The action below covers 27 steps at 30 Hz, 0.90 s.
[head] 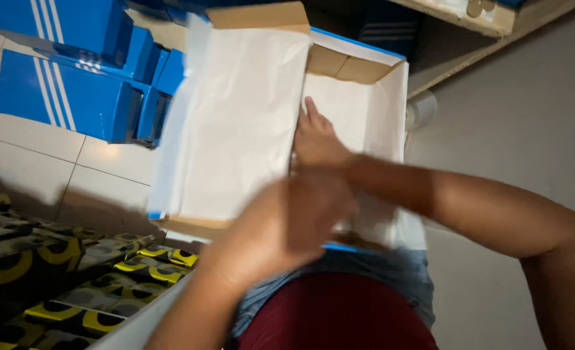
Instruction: The person opens a blue shoe box, removes a pair of sneakers, and places them on a nearby shelf. They then fold white tissue paper and place it inside the empty box before closing the lid. The person repeats the process with another box, removing shoes and folding paper inside.
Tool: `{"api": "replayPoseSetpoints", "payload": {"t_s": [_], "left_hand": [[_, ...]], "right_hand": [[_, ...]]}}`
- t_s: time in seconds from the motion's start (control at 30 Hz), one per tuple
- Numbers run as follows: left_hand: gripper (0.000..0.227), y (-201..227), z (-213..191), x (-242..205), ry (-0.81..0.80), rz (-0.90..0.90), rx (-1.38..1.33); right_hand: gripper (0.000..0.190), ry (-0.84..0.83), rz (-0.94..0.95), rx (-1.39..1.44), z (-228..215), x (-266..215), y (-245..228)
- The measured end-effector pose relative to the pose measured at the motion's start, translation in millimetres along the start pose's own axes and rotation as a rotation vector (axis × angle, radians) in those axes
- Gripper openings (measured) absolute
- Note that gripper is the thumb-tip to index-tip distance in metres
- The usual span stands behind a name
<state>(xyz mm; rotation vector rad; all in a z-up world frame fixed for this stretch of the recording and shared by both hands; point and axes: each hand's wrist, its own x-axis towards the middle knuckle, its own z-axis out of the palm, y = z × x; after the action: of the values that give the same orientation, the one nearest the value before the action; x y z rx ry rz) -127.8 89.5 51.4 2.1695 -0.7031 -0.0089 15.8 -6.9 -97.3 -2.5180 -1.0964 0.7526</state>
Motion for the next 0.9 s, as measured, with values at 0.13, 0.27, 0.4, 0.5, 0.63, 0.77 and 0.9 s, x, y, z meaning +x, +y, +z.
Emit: {"api": "replayPoseSetpoints", "payload": {"t_s": [0.13, 0.27, 0.4, 0.5, 0.63, 0.77, 0.9], "left_hand": [[0.034, -38, -19, 33, 0.212, -0.307, 0.160], [0.090, -65, -6, 55, -0.053, -0.859, 0.177], [0.086, -57, -8, 45, 0.014, -0.826, 0.073], [0.100, -53, -9, 49, -0.007, -0.865, 0.030], [0.120, -49, -14, 58, -0.116, -0.962, -0.010], [0.116, -29, -29, 61, -0.165, -0.985, -0.047], [0.105, -41, -20, 61, -0.143, -0.963, -0.001]], "right_hand": [[0.107, -0.018, 0.340, -0.323, 16, -17, -19], [0.081, -0.128, 0.129, -0.272, -41, -47, -75], [0.087, -0.023, 0.059, -0.506, 28, -68, -39], [0.063, -0.190, -0.489, -0.724, 46, -91, -20], [0.043, -0.283, -0.441, 0.039, -23, -77, -2], [0.030, -0.634, -0.231, -0.016, -61, -50, 7], [0.016, -1.002, -0.336, 0.204, 33, -63, 50]]}}
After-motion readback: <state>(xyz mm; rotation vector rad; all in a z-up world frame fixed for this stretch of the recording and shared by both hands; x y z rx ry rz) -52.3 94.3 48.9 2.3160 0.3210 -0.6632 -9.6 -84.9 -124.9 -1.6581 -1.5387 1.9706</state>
